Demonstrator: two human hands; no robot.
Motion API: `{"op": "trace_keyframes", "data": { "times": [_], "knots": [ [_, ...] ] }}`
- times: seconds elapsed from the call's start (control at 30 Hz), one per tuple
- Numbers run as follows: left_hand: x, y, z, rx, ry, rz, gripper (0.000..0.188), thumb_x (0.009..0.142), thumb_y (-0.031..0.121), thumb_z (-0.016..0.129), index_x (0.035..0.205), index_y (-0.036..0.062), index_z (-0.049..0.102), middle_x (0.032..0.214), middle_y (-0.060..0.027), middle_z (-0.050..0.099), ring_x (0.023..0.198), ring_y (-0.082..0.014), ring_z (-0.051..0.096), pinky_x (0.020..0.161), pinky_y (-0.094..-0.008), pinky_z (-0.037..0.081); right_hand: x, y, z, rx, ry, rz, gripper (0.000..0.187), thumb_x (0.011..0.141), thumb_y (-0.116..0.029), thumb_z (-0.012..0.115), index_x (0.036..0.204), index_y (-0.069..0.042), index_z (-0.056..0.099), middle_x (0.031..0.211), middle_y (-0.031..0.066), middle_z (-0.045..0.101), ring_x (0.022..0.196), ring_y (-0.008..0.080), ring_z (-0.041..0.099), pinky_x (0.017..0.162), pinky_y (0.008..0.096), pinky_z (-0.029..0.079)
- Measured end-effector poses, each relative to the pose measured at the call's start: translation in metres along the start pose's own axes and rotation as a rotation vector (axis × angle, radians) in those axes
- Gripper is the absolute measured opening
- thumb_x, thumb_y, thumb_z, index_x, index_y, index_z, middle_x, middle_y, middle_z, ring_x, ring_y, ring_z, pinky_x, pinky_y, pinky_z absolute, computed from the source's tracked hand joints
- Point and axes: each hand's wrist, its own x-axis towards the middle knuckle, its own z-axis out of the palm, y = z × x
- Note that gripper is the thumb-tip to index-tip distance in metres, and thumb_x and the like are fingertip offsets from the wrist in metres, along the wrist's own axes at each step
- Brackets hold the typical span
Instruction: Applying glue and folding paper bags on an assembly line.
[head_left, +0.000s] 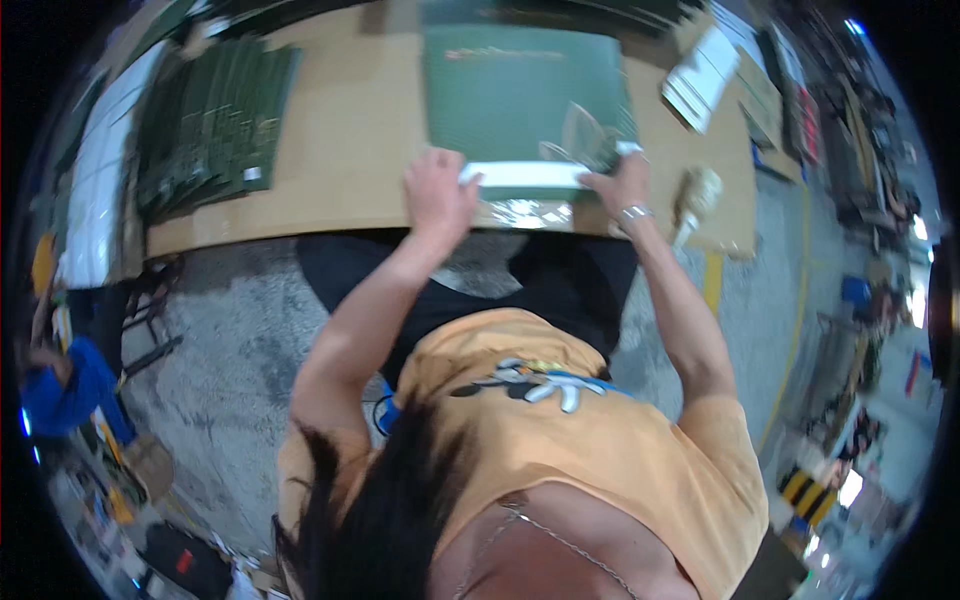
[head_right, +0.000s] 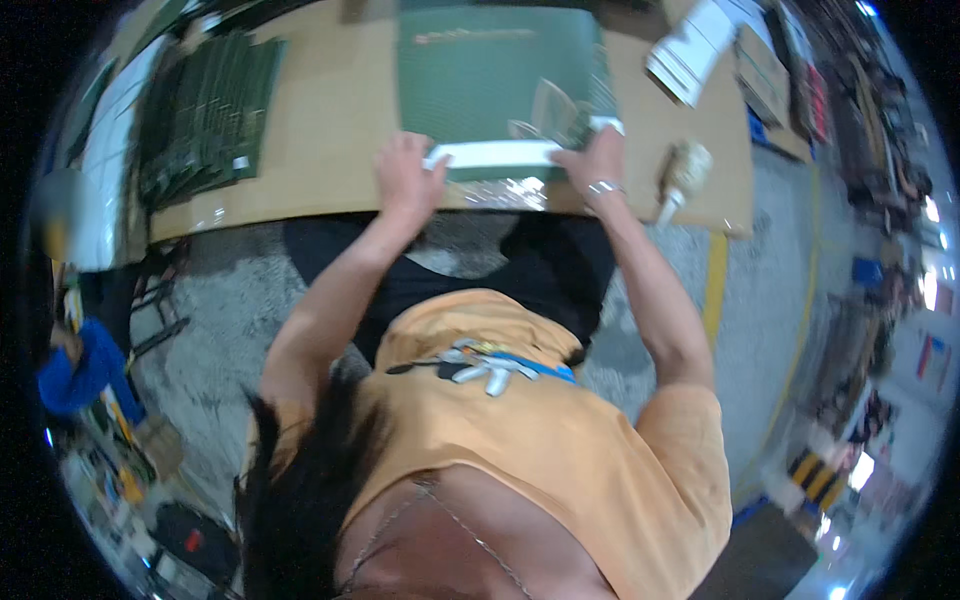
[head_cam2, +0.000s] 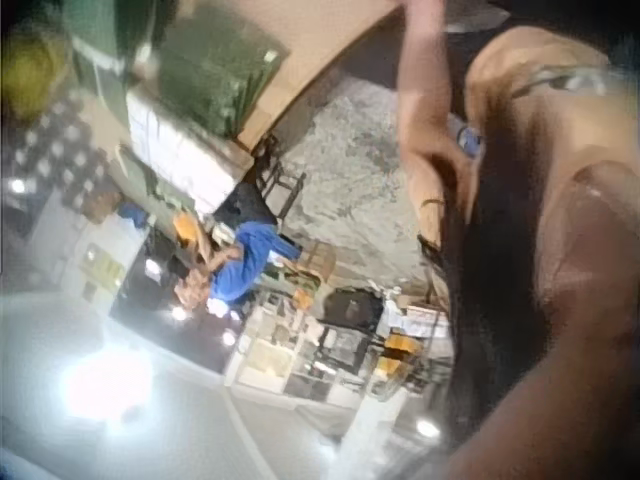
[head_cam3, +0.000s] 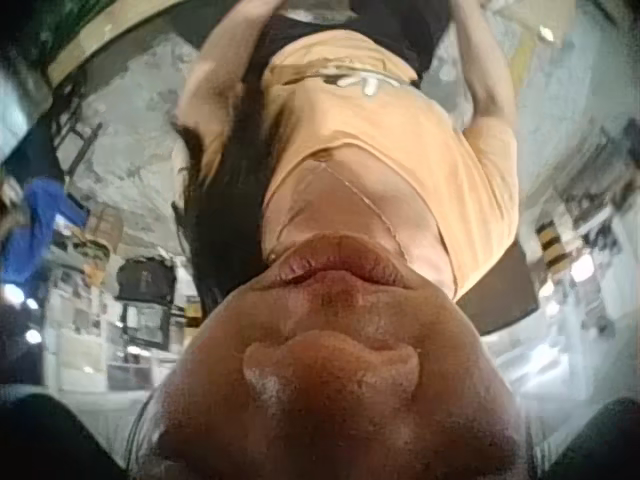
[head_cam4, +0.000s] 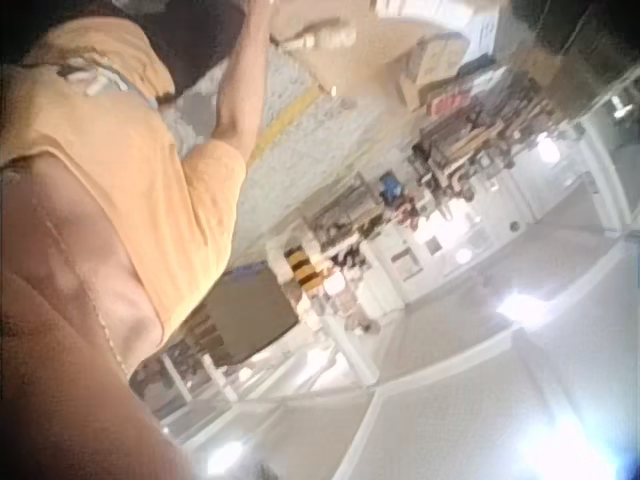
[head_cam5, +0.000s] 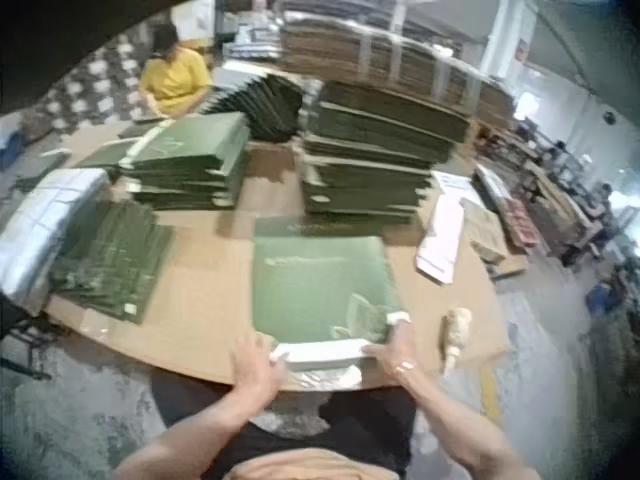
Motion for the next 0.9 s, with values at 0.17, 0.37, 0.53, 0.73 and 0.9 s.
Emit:
{"op": "trace_keyframes", "data": {
  "times": [0.17, 0.37, 0.53, 0.73, 0.9],
  "knots": [
    [0.013, -0.025, -0.023, -0.359, -0.135, 0.142, 0.027, 0.082, 0.022, 0.067, 0.097, 0.0013, 0.058, 0.098, -0.0166, 0.056, 0.094, -0.0359, 0.056, 0.082, -0.0411, 0.045, 0.012, -0.020, -0.046, 0.194, -0.171, -0.018, 0.058, 0.061, -0.016, 0.084, 0.107, 0.005, 0.056, 0.099, 0.0191, 0.066, 0.090, 0.0303, 0.065, 0.081, 0.0380, 0.050],
    [0.063, -0.098, -0.074, 0.417, 0.054, -0.067, 0.046, 0.078, 0.013, 0.062, 0.123, 0.0063, 0.054, 0.136, -0.0179, 0.043, 0.129, -0.0373, 0.035, 0.107, -0.0571, 0.021, 0.020, -0.132, -0.090, 0.156, -0.158, -0.149, 0.083, 0.067, -0.011, 0.080, 0.137, -0.002, 0.036, 0.110, 0.0222, 0.064, 0.099, 0.0329, 0.063, 0.087, 0.0378, 0.049],
    [0.078, -0.202, -0.090, 0.797, -0.055, -0.130, 0.057, 0.079, 0.016, 0.057, 0.135, 0.0098, 0.047, 0.152, -0.0174, 0.025, 0.143, -0.0387, 0.014, 0.112, -0.0632, 0.004, 0.023, -0.203, -0.106, -0.016, -0.219, -0.264, 0.093, 0.071, -0.006, 0.074, 0.148, -0.007, 0.022, 0.118, 0.0245, 0.061, 0.105, 0.0363, 0.062, 0.088, 0.0394, 0.050],
    [0.099, -0.189, -0.144, 0.724, -0.069, 0.086, 0.047, 0.073, 0.007, 0.060, 0.121, 0.0048, 0.057, 0.147, -0.0215, 0.032, 0.141, -0.0406, 0.018, 0.111, -0.0651, 0.005, 0.034, -0.239, -0.063, 0.020, -0.201, -0.348, 0.092, 0.071, -0.010, 0.075, 0.146, -0.001, 0.022, 0.108, 0.0273, 0.063, 0.097, 0.0395, 0.064, 0.084, 0.0413, 0.051],
    [0.111, -0.176, -0.181, 0.551, 0.083, 0.202, 0.026, 0.068, 0.000, 0.059, 0.093, 0.0022, 0.064, 0.142, -0.0225, 0.038, 0.139, -0.0423, 0.021, 0.109, -0.0675, 0.006, 0.031, -0.270, 0.047, 0.190, -0.277, -0.164, 0.097, 0.069, -0.012, 0.077, 0.144, 0.006, 0.019, 0.100, 0.0291, 0.065, 0.093, 0.0413, 0.065, 0.085, 0.0403, 0.051]
  ]
}}
